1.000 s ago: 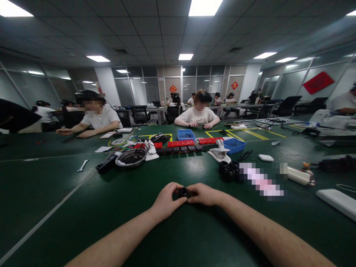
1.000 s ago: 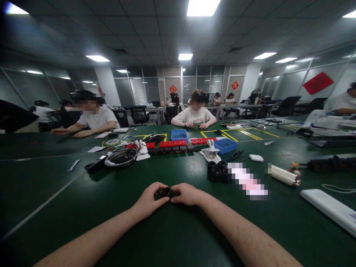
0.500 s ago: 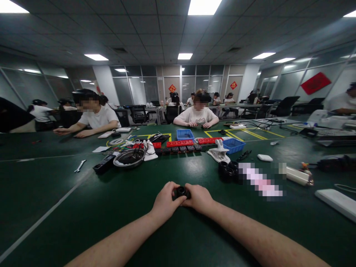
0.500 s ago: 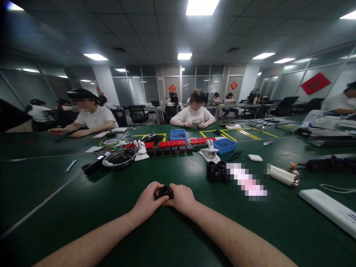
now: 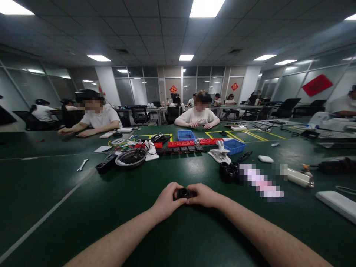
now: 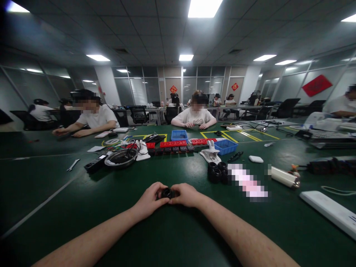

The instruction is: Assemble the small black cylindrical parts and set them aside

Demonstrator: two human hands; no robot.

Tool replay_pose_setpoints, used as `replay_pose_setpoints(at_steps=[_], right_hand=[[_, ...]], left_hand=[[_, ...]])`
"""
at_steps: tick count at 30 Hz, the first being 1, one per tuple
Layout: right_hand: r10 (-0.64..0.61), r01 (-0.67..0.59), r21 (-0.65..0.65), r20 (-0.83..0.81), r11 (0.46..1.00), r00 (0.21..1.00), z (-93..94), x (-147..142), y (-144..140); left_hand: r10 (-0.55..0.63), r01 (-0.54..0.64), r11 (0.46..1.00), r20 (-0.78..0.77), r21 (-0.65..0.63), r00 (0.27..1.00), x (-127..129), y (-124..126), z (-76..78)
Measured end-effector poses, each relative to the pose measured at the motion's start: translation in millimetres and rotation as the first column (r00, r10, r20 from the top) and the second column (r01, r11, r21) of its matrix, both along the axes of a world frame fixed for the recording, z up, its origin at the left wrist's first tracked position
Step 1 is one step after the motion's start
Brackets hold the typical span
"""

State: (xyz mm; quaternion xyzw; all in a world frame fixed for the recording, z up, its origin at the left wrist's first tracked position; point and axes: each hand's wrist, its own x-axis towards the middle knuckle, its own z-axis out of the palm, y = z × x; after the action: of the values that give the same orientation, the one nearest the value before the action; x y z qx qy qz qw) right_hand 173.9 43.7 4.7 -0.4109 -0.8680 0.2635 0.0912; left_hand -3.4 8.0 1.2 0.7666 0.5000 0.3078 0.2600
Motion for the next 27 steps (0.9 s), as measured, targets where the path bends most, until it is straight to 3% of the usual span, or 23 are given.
replay_pose_setpoints(at_steps=[9, 14, 17, 23, 27], right_hand=[[-0.202, 0.177, 0.197, 0.112, 0.964, 0.973, -4.9, -15, -14], [-0.26, 0.211, 0.263, 0.17, 0.941, 0.951, -6.2, -22, -18], [-0.218, 0.182, 0.238, 0.136, 0.954, 0.966, -0.1, -18, -17], [0.043, -0.044, 0.043, 0.021, 0.998, 0.999, 11.6, -2, -8], [0.068, -0.068, -0.046, -0.012, 0.997, 0.998, 8.4, 2, -1]], left_hand=[[0.118, -0.118, 0.993, -0.03, 0.006, 0.993, 5, -6, 4.3], [0.147, -0.148, 0.989, -0.046, 0.001, 0.988, 5, -5, 5.0], [0.122, -0.122, 0.992, -0.05, 0.011, 0.991, 3, -3, 4.1], [0.012, -0.012, 1.0, -0.026, -0.009, 1.0, -2, 2, 3.4], [-0.041, 0.04, 0.999, -0.025, -0.024, 0.999, -3, 2, 4.1]])
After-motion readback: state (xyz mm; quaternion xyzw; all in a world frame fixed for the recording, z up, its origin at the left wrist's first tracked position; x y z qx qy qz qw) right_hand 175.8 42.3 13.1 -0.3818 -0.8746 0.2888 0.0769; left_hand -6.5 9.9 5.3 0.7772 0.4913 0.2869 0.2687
